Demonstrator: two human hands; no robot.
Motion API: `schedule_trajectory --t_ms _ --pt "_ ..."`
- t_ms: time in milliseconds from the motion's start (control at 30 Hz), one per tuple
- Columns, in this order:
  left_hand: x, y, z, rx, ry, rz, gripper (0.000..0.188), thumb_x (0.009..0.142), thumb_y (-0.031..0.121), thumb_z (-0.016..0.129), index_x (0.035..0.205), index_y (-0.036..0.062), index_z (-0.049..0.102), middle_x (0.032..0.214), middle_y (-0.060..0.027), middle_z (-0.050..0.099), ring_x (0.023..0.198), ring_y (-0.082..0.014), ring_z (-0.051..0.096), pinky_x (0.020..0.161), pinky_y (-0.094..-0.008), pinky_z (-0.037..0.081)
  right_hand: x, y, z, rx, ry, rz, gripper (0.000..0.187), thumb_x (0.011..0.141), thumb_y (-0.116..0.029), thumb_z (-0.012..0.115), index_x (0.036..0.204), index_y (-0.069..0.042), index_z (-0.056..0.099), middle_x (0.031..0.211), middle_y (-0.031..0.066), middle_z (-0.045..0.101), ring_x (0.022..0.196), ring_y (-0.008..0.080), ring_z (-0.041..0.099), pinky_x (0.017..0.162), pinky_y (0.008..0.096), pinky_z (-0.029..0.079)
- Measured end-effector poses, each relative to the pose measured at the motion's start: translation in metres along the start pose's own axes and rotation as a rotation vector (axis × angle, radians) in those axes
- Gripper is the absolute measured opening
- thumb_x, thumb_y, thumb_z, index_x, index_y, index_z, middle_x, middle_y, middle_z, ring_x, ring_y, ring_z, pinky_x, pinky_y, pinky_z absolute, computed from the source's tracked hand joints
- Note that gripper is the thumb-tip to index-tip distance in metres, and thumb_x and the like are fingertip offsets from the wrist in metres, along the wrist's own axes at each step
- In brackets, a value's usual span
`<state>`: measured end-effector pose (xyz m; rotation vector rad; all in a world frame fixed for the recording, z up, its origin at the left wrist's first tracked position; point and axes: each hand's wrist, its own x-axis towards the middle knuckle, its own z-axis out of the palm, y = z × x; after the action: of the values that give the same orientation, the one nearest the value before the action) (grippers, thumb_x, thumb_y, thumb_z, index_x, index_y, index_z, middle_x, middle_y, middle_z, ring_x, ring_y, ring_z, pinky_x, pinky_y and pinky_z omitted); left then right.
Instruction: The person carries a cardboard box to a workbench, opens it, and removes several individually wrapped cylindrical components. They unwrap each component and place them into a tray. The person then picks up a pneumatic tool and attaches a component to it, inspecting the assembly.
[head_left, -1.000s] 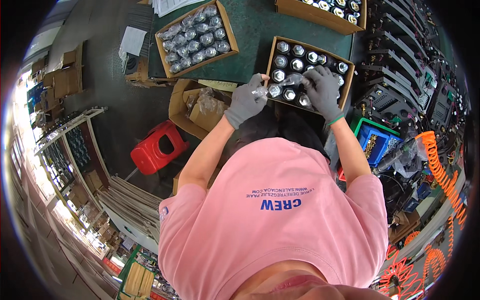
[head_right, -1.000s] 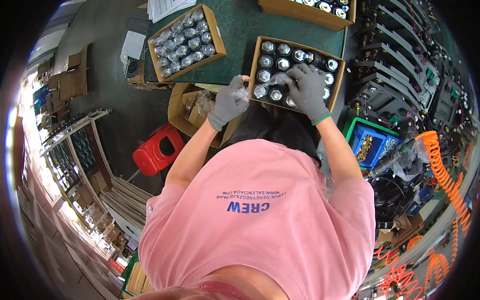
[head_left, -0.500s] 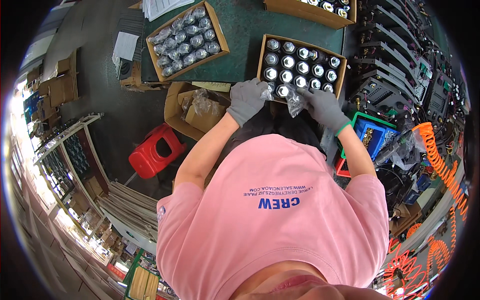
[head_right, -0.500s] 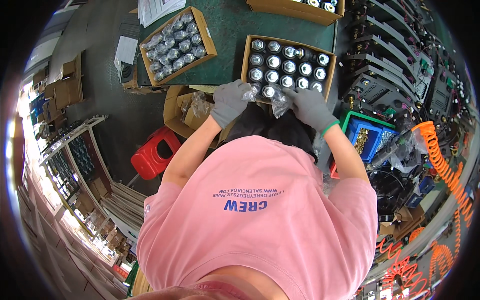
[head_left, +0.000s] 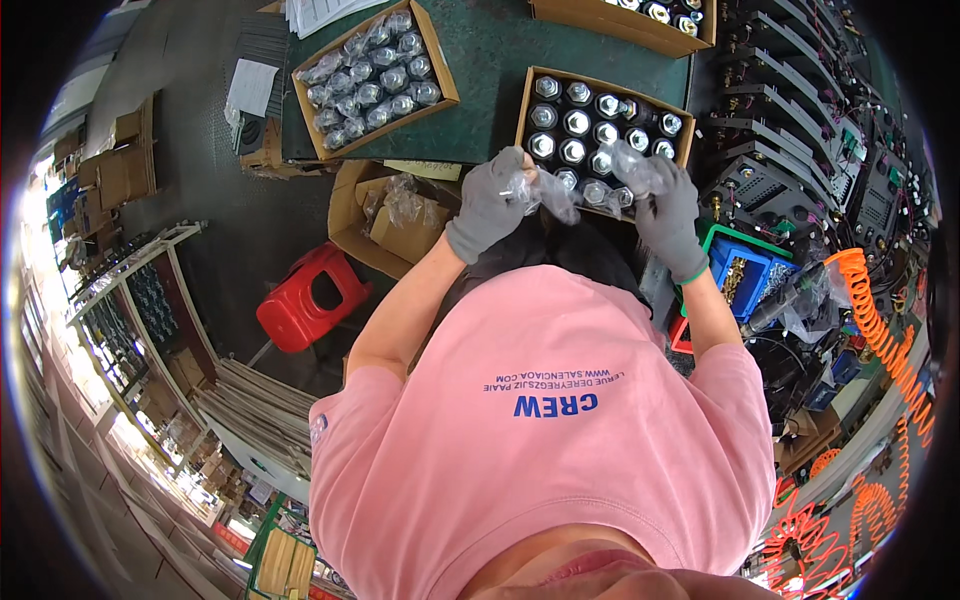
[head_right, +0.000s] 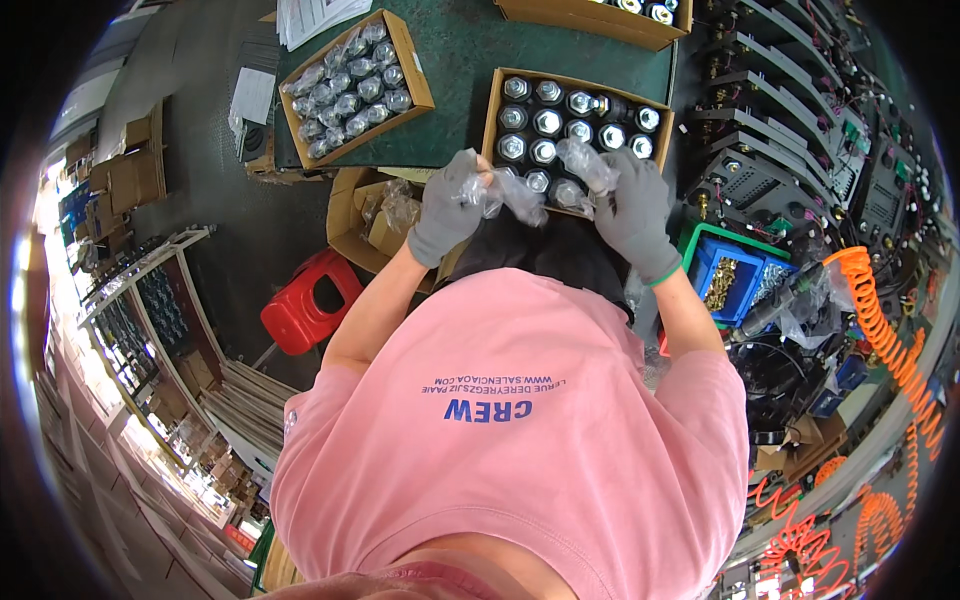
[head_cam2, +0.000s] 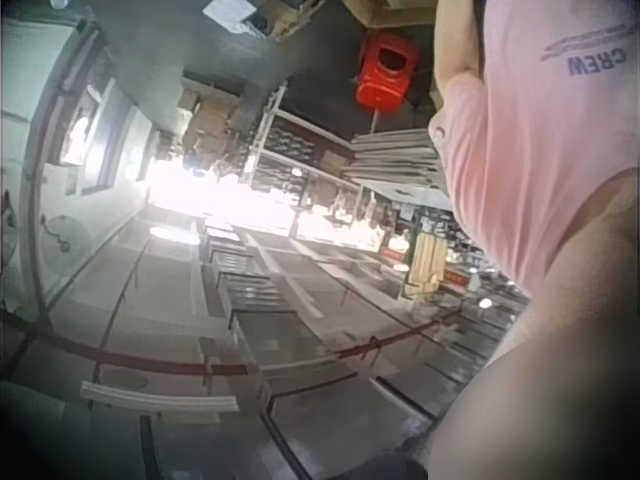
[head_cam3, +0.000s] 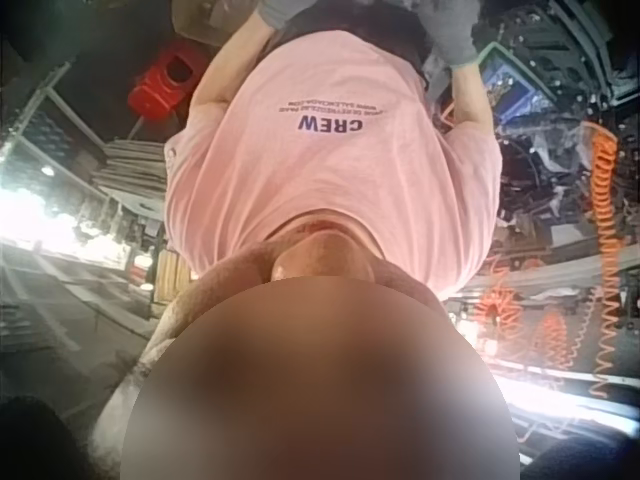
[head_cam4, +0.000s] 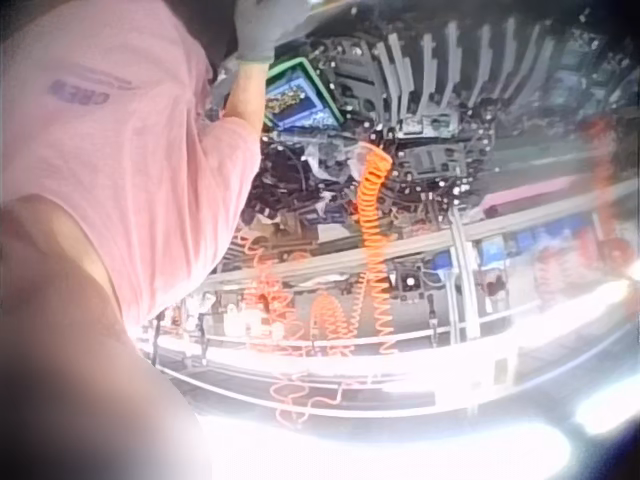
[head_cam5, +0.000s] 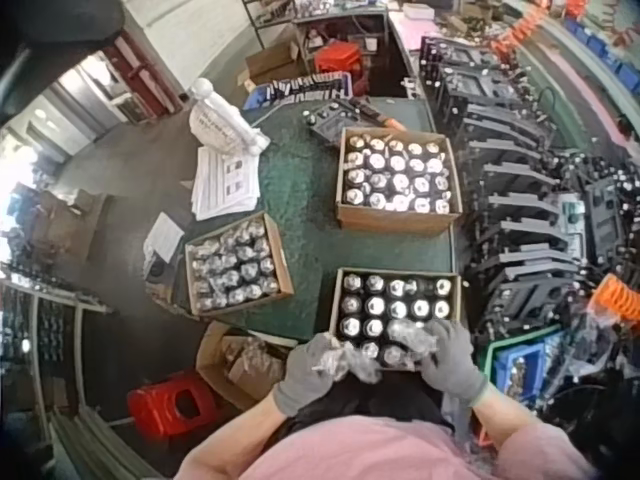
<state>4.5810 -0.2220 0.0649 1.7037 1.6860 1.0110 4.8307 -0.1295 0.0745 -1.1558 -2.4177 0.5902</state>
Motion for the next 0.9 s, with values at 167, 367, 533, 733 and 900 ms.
schedule_trajectory --t_ms 167,367,533,733,900 --pt "0.013 0.020 0.024 -0.048 -0.228 -0.040 0.045 0.083 0.026 0.071 0.120 0.0124 0.051 0.086 -0.0118 0.067 0.076 -0.0311 0.067 0.061 -0.0379 0.052 0.003 0.009 0.004 -0.063 -0.412 0.133 0.030 0.083 -0.025 0.064 0.108 -0.009 0.060 0.094 0.0124 0.064 0.085 0.0363 0.062 0.074 0.0458 0.048" --pt "0.023 0.024 0.075 0.409 -0.654 -0.169 0.051 0.083 0.042 0.064 0.125 0.0159 0.054 0.109 -0.0078 0.066 0.093 -0.0247 0.067 0.079 -0.0417 0.051 -0.006 -0.006 0.003 -0.080 -0.581 0.268 0.034 0.082 -0.030 0.066 0.111 -0.013 0.064 0.091 0.0138 0.069 0.084 0.0354 0.066 0.074 0.0465 0.051" --pt "0.027 0.018 0.083 0.295 -0.560 -0.046 0.031 0.083 0.035 0.062 0.106 0.0149 0.064 0.104 -0.0057 0.064 0.094 -0.0266 0.065 0.076 -0.0395 0.053 -0.022 0.005 0.025 0.047 -0.406 0.242 0.031 0.082 -0.025 0.062 0.111 -0.012 0.064 0.091 0.0159 0.067 0.083 0.0367 0.065 0.071 0.0471 0.050" --pt "0.022 0.018 0.070 -0.401 0.064 0.044 0.021 0.083 0.019 0.071 0.099 0.0076 0.063 0.108 -0.0070 0.059 0.085 -0.0195 0.062 0.074 -0.0335 0.051 0.011 -0.037 0.006 -0.059 -0.223 0.031 0.035 0.076 -0.017 0.063 0.110 -0.006 0.062 0.096 0.0145 0.065 0.083 0.0368 0.062 0.071 0.0471 0.048" --pt "0.008 0.006 0.021 -0.555 0.218 -0.350 0.012 0.086 0.013 0.070 0.093 0.0062 0.062 0.091 -0.0019 0.062 0.077 -0.0121 0.059 0.069 -0.0278 0.049 0.052 -0.076 0.027 0.414 -0.426 0.035 0.046 0.086 -0.010 0.056 0.131 -0.003 0.047 0.102 0.0197 0.065 0.087 0.0400 0.063 0.077 0.0446 0.050"
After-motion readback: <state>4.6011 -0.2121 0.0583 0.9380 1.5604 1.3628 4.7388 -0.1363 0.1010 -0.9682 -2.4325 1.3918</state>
